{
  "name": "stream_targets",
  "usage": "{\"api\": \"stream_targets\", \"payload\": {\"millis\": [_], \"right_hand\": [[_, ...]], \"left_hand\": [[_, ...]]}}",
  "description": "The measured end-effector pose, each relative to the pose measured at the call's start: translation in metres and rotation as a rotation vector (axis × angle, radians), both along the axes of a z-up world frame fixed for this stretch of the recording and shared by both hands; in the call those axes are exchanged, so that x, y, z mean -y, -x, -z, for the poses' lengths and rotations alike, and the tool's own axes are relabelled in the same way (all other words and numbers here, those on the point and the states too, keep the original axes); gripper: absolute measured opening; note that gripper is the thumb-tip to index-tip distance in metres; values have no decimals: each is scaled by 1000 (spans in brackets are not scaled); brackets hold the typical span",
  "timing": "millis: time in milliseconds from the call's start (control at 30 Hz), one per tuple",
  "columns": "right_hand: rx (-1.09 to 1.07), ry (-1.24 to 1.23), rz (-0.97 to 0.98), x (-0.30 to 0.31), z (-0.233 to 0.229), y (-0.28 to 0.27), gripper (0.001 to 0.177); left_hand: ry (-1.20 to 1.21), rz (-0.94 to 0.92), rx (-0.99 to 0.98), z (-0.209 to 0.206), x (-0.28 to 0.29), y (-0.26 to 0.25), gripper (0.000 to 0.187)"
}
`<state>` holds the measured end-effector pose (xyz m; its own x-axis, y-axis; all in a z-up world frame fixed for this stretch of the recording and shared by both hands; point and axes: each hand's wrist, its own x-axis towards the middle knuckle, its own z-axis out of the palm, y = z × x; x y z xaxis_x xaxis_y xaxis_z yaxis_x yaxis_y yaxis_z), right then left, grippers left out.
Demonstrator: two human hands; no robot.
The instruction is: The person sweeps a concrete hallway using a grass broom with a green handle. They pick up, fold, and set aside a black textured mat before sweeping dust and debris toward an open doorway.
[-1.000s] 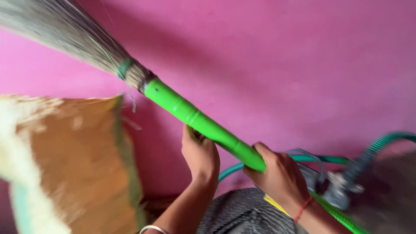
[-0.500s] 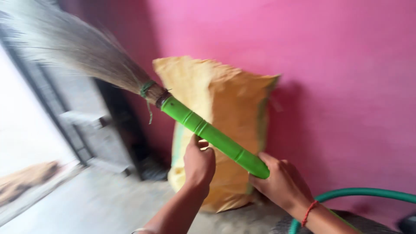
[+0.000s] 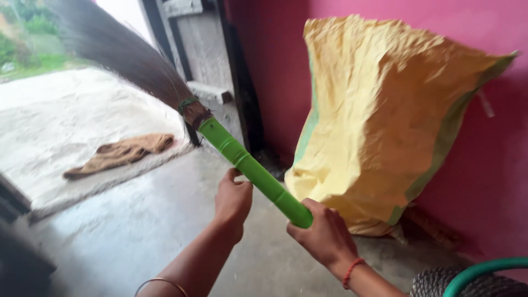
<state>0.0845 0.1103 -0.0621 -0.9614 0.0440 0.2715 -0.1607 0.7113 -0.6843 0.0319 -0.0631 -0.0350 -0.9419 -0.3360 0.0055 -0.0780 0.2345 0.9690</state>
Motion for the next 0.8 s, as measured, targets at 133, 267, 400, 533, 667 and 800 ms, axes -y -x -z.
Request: {"api": "stream_targets", "payload": {"millis": [133, 267, 400, 533, 667, 800], "right_hand": [[41, 132, -77, 38, 33, -20, 24], [141, 94, -79, 63, 53, -34, 33], [62, -22, -115, 71, 70, -19, 42], [215, -121, -131, 87, 78, -38, 48], [277, -202, -244, 117, 74, -37, 48], [532, -57, -356, 164, 90, -32, 47]], "left_hand": [[-190, 57, -15, 34, 34, -20, 48], [-387, 47, 135, 56, 46, -31, 36], [-438, 70, 43, 92, 50, -4, 35], [-534, 53, 115, 130, 75, -21, 39], [-617, -56, 273, 145, 108, -34, 45], [-582, -145, 342, 175, 158, -40, 47]]}}
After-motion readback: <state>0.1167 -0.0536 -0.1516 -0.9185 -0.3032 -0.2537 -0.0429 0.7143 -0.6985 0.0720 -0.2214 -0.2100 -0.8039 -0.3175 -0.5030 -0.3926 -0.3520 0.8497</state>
